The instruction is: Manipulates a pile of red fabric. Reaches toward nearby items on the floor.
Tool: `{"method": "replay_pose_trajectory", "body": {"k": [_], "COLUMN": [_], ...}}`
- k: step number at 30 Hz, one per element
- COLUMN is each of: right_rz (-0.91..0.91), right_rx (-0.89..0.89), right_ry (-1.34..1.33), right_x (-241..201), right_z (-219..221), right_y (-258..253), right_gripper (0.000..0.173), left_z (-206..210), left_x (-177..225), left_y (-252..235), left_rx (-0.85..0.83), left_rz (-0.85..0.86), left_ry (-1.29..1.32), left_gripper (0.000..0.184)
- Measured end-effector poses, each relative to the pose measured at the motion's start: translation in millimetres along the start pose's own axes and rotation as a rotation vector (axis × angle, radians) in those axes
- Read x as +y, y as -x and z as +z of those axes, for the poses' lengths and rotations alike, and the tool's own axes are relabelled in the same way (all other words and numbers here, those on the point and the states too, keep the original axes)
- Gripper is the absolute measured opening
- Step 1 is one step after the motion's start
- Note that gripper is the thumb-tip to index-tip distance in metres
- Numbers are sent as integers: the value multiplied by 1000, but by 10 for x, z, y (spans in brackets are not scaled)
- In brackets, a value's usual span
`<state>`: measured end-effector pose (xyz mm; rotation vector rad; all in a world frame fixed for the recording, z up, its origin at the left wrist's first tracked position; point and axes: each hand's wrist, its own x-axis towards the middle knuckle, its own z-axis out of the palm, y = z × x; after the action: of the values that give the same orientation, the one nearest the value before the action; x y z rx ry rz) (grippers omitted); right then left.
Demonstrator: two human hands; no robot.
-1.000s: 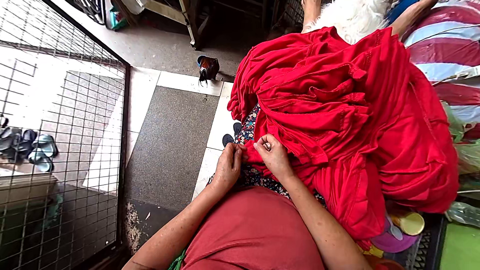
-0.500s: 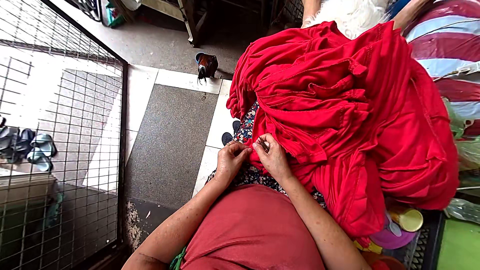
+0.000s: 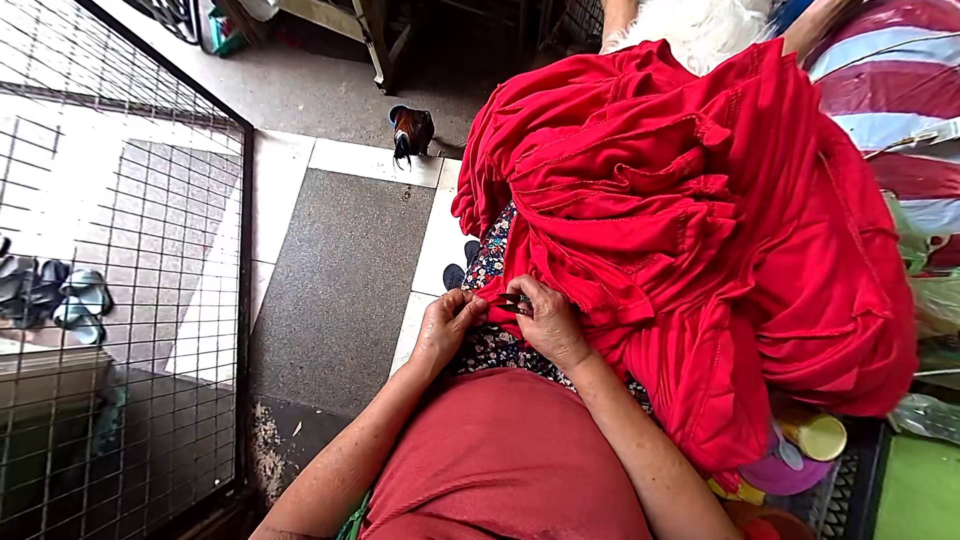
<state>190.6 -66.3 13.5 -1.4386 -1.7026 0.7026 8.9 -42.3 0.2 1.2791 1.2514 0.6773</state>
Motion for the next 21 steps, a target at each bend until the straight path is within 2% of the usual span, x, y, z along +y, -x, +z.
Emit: {"method": "replay_pose_trajectory", "body": {"k": [2, 6, 11, 21], "right_rz": [92, 32, -64, -102], "right_rx": [-107, -120, -112, -111], "right_ry": [10, 115, 294, 355], "right_x": [-71, -81, -110, -128], "right_z": [-107, -156, -56, -12], "right_y": [10, 97, 115, 113], "right_gripper": [27, 26, 20, 19], "left_z": [-20, -32, -18, 24], "left_x": [48, 78, 54, 21], "left_y": [21, 43, 60, 71], "left_rx": [-16, -29, -36, -9], "left_rz": [-76, -136, -110, -90], "left_ry": [80, 188, 223, 224], "left_gripper": [12, 16, 18, 14]}}
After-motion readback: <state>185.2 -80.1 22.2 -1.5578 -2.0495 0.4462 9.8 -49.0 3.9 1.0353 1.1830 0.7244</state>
